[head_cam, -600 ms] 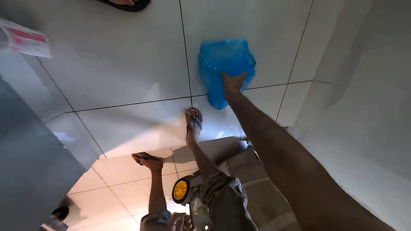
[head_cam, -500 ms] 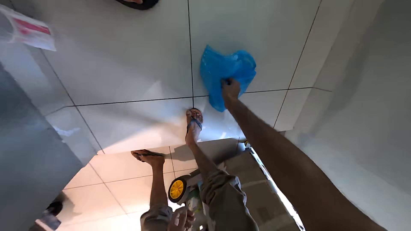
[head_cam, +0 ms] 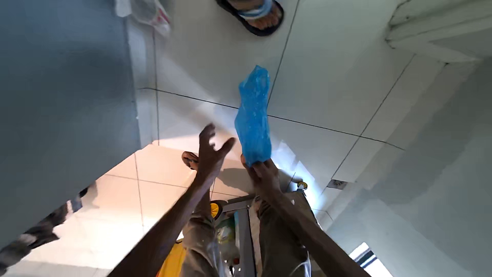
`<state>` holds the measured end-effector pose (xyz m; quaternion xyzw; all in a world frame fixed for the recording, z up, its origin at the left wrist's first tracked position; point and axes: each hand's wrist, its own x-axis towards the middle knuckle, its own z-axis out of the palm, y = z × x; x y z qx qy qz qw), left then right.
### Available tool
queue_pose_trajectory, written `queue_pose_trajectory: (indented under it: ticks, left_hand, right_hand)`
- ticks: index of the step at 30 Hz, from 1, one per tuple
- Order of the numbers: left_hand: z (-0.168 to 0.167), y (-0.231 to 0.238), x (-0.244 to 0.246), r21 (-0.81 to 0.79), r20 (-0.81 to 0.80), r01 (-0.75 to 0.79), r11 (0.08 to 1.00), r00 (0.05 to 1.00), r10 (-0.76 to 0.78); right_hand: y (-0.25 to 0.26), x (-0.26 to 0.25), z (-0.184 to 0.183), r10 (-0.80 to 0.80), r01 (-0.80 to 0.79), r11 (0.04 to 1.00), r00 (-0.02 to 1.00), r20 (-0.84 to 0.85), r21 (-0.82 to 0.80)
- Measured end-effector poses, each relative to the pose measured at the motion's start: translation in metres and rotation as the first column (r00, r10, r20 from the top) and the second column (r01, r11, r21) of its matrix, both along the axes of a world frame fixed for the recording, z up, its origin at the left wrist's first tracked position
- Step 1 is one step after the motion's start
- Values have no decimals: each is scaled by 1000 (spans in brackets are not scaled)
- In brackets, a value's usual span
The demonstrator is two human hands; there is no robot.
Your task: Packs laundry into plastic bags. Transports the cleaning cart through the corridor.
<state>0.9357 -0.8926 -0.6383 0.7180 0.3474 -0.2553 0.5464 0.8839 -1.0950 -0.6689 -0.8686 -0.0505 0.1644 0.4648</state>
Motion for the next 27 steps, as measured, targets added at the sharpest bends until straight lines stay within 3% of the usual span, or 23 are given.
queue_pose_trajectory:
  ticks: [2, 4, 8, 10, 12, 15, 17, 19, 24, 27]
  left_hand:
    - [9, 18, 13, 206, 192, 293, 934, 923, -332]
    - [24, 33, 17, 357, 269, 459, 814, 783, -560]
    - [39, 73, 17, 466, 286, 662, 587, 515, -808]
    - [33, 102, 7, 424, 310, 720, 550, 455, -835]
    - [31, 132, -16, 307, 354, 679, 667, 569, -742]
    - [69, 177, -58, 108, 377, 384, 917, 838, -395]
    - [92, 202, -80, -44, 344, 155, 987, 930, -130]
    - [108, 215, -102, -138, 301, 30, 990, 954, 14]
    - [132, 207, -127, -153, 204, -105, 983, 969, 135]
    - [131, 198, -124, -170, 250, -302, 938, 908, 337]
  right_hand:
    - [10, -3, 20, 64, -62, 998, 996, 58, -28]
    - [22, -2, 46, 168, -162, 985, 977, 129, -54]
    - [48, -4, 97, 400, -395, 916, 903, 154, -67]
    - [63, -5, 114, 401, -401, 916, 907, 128, -22]
    - [78, -8, 122, 276, -279, 960, 959, 72, 32]
    - [100, 0, 119, 105, -105, 993, 994, 4, 45]
    - [119, 10, 110, 29, -27, 998, 999, -34, 63]
    - [142, 16, 98, -26, 34, 997, 994, -108, 72]
    - [209, 2, 74, -257, 285, 947, 949, -181, 149]
    - [248, -11, 96, -104, 189, 933, 956, -273, 305]
